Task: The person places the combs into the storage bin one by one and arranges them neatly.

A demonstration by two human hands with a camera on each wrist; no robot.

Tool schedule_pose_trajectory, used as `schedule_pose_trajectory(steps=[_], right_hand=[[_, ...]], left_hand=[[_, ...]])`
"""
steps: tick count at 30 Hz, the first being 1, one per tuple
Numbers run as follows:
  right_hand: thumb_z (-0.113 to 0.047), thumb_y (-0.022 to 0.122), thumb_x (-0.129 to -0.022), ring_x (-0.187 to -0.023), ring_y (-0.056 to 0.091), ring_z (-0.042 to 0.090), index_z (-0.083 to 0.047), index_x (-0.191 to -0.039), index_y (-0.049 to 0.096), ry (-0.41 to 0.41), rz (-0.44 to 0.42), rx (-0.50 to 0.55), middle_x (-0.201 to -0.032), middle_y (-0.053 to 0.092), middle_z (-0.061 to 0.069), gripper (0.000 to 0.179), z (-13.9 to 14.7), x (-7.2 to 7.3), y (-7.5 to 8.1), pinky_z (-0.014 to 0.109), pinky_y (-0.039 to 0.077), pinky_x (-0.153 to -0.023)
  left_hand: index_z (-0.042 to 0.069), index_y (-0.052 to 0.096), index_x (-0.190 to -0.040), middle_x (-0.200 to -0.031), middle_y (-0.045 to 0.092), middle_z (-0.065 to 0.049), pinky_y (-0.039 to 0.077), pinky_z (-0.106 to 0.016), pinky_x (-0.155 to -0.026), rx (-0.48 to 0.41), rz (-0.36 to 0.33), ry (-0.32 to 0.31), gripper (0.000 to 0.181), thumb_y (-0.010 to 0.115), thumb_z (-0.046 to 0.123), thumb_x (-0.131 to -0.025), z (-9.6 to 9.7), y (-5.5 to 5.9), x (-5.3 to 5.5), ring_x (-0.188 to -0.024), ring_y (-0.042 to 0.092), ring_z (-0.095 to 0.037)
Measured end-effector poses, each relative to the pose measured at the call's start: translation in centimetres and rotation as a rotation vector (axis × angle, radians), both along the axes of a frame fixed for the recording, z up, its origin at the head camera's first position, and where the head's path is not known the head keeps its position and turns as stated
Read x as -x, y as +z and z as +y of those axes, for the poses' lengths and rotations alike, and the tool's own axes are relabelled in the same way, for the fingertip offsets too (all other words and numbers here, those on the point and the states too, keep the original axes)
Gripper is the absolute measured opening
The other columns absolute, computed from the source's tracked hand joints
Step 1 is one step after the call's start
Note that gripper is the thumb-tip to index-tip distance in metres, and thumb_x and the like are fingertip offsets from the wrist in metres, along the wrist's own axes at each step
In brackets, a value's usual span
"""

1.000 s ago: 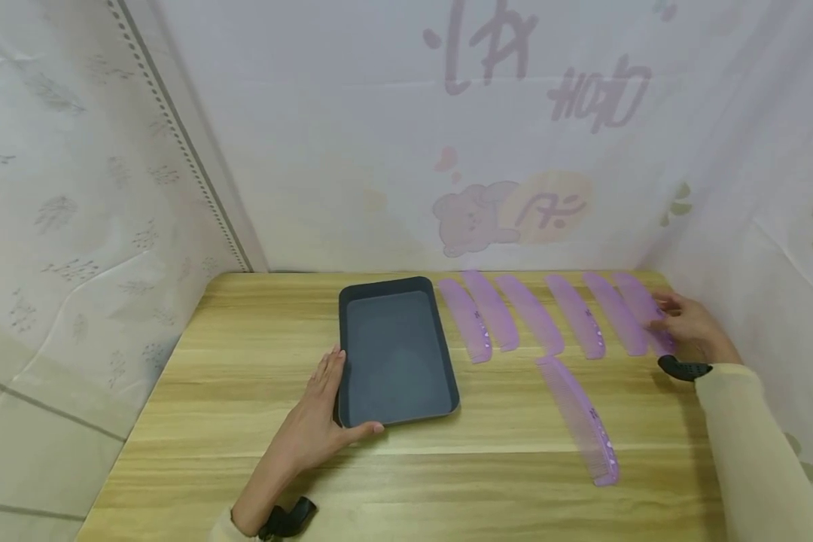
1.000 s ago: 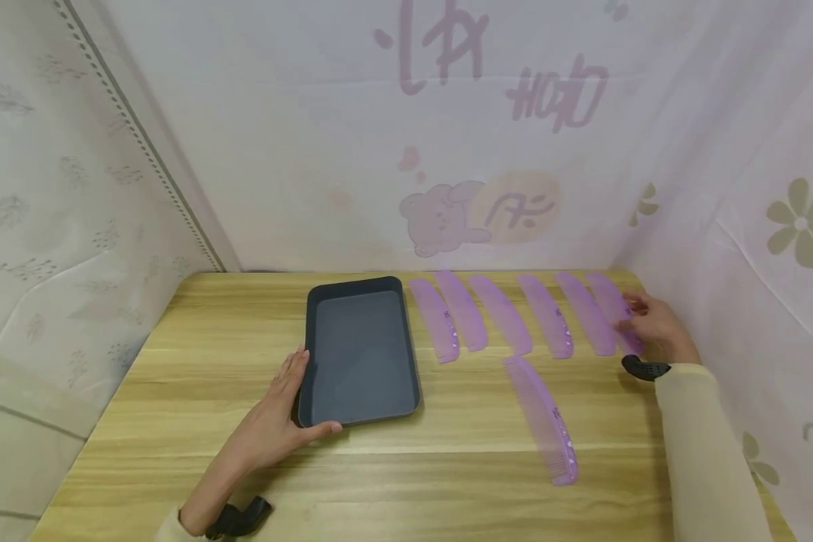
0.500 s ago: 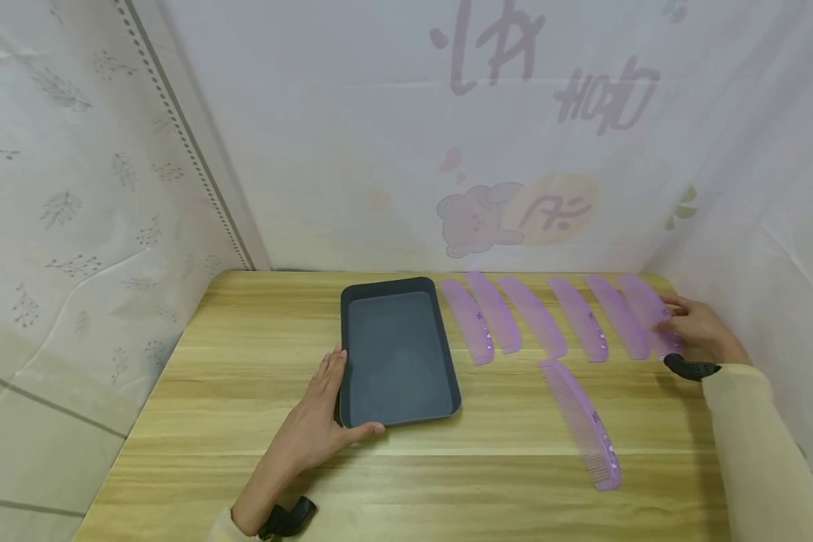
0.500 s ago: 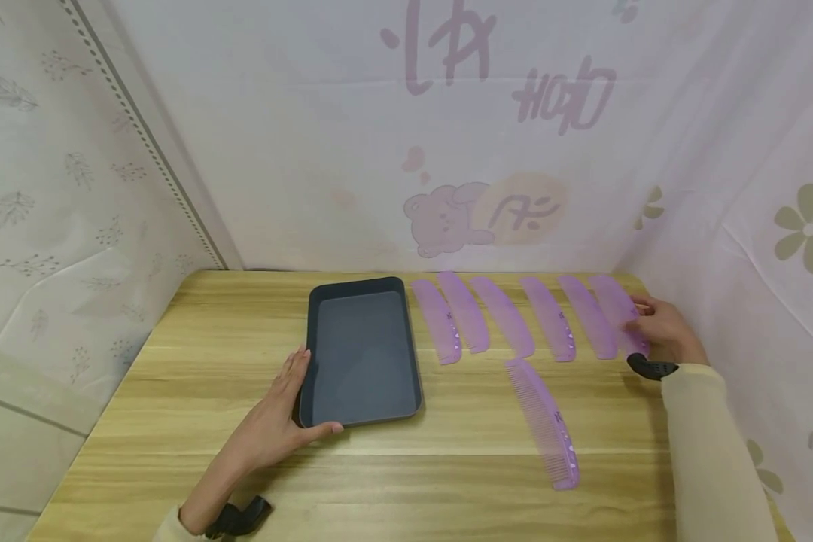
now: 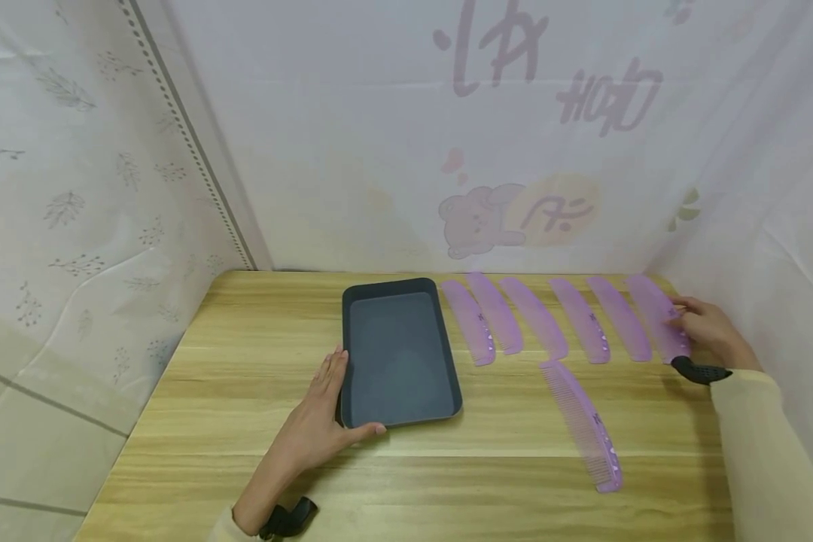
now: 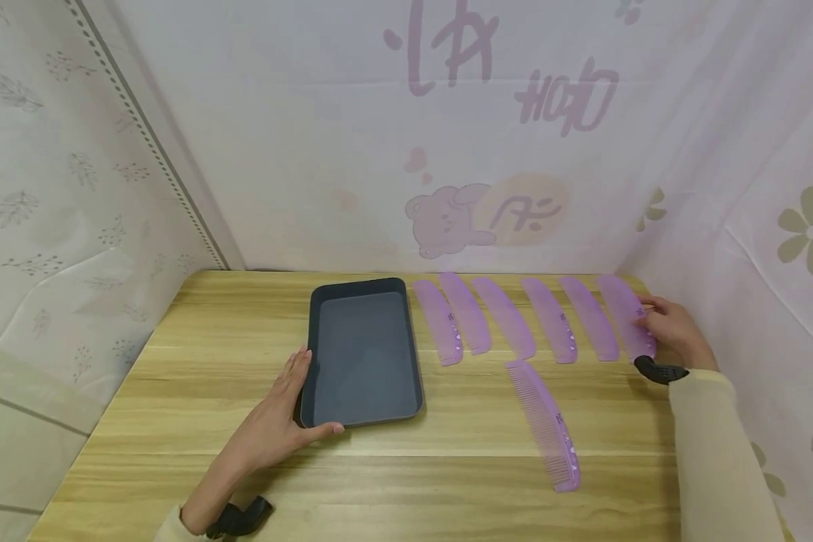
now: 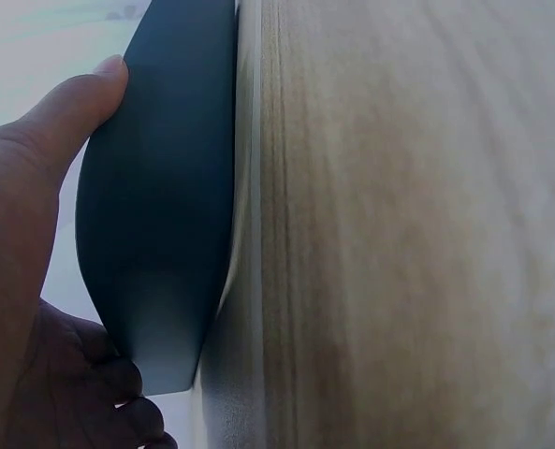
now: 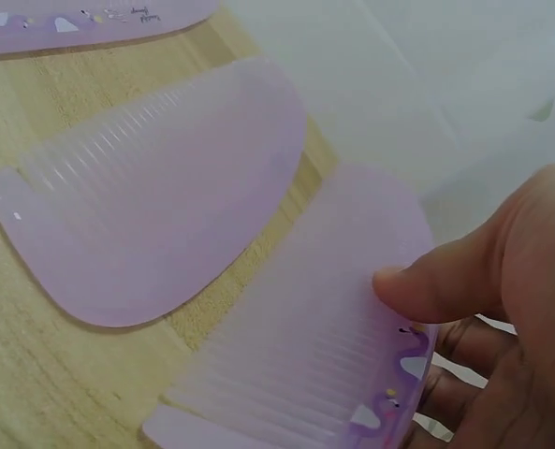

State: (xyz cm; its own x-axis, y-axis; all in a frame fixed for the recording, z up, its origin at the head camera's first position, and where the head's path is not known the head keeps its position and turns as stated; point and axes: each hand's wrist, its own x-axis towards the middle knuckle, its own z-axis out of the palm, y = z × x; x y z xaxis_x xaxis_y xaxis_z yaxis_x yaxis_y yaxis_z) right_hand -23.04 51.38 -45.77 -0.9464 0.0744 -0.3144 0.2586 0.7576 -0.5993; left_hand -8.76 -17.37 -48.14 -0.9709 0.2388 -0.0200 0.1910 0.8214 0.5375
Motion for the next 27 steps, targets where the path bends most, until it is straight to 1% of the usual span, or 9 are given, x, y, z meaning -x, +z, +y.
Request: schedule_pose_trajectory(steps=[4, 8, 11, 14, 20, 21, 23, 25, 27], right_hand=[[-0.027, 0.048, -0.106, -0.084, 0.054, -0.004, 0.01, -0.157, 0.023, -0.012, 0.022, 0.021, -0.145, 0.04, 0.041, 0.067, -0.2, -0.3, 0.0, 0.023, 0.056, -0.069], [-0.028, 0.048, -0.106, -0.082, 0.056, -0.004, 0.011, -0.156, 0.026, -0.024, 0.049, 0.039, -0.134, 0.048, 0.036, 0.067, -0.5, -0.6, -0.1, 0.025, 0.058, -0.069], [-0.029, 0.05, -0.106, -0.082, 0.058, -0.004, 0.011, -0.155, 0.027, -0.037, 0.058, 0.065, -0.124, 0.057, 0.025, 0.067, -0.8, -0.7, -0.1, 0.026, 0.059, -0.069], [-0.031, 0.052, -0.106, -0.082, 0.059, -0.005, 0.009, -0.156, 0.026, -0.052, 0.053, 0.104, -0.116, 0.061, 0.01, 0.069, -1.1, -0.8, 0.1, 0.026, 0.059, -0.07], [-0.032, 0.059, -0.104, -0.084, 0.062, -0.005, 0.006, -0.156, 0.024, -0.057, 0.045, 0.225, -0.095, 0.06, -0.027, 0.073, -1.9, -1.1, 0.3, 0.025, 0.06, -0.074], [-0.031, 0.06, -0.104, -0.084, 0.063, -0.006, 0.006, -0.156, 0.024, -0.054, 0.048, 0.246, -0.093, 0.059, -0.031, 0.073, -2.1, -1.2, 0.3, 0.024, 0.06, -0.075], [-0.028, 0.062, -0.104, -0.085, 0.064, -0.005, 0.0, -0.153, 0.031, -0.049, 0.064, 0.292, -0.092, 0.06, -0.033, 0.065, -2.5, -1.5, 0.3, 0.023, 0.06, -0.075], [-0.024, 0.063, -0.103, -0.086, 0.066, -0.004, -0.013, -0.145, 0.041, -0.045, 0.083, 0.346, -0.094, 0.063, -0.032, 0.048, -2.9, -1.7, 0.1, 0.022, 0.06, -0.075], [-0.02, 0.063, -0.103, -0.087, 0.067, -0.002, -0.022, -0.138, 0.045, -0.035, 0.099, 0.392, -0.096, 0.064, -0.029, 0.04, -3.3, -1.9, 0.0, 0.023, 0.061, -0.075]], left_hand=[[0.012, 0.007, -0.166, -0.175, 0.004, -0.005, 0.032, -0.061, -0.121, -0.001, -0.002, 0.001, 0.134, 0.069, 0.084, -0.072, 0.0, 0.0, 0.0, -0.162, 0.007, -0.032], [0.013, 0.007, -0.166, -0.175, 0.003, -0.004, 0.034, -0.061, -0.12, 0.001, -0.003, 0.003, 0.134, 0.068, 0.085, -0.072, 0.0, -0.1, 0.0, -0.162, 0.007, -0.032], [0.014, 0.007, -0.166, -0.175, 0.003, -0.002, 0.035, -0.062, -0.119, -0.001, -0.002, 0.005, 0.134, 0.068, 0.086, -0.072, 0.0, -0.2, 0.0, -0.162, 0.007, -0.032], [0.014, 0.007, -0.166, -0.175, 0.003, -0.002, 0.036, -0.062, -0.119, -0.002, -0.001, 0.006, 0.133, 0.067, 0.086, -0.072, 0.0, -0.3, 0.0, -0.162, 0.008, -0.031], [0.014, 0.007, -0.166, -0.175, 0.003, -0.002, 0.038, -0.062, -0.117, -0.007, 0.0, 0.008, 0.133, 0.068, 0.086, -0.072, 0.0, -0.3, -0.1, -0.162, 0.007, -0.031], [0.014, 0.007, -0.166, -0.175, 0.003, -0.003, 0.038, -0.062, -0.117, -0.007, 0.002, 0.008, 0.133, 0.068, 0.086, -0.072, 0.0, -0.3, -0.1, -0.162, 0.007, -0.031], [0.014, 0.006, -0.166, -0.175, 0.004, -0.003, 0.038, -0.062, -0.117, -0.006, 0.004, 0.005, 0.133, 0.067, 0.086, -0.072, -0.1, -0.3, -0.1, -0.162, 0.008, -0.031], [0.015, 0.006, -0.166, -0.175, 0.004, -0.003, 0.038, -0.062, -0.117, -0.006, 0.007, 0.003, 0.133, 0.066, 0.087, -0.072, -0.1, -0.3, -0.1, -0.162, 0.008, -0.031], [0.015, 0.006, -0.167, -0.175, 0.004, -0.003, 0.039, -0.062, -0.116, -0.008, 0.004, 0.002, 0.133, 0.065, 0.088, -0.071, -0.1, -0.3, 0.0, -0.162, 0.007, -0.03]])
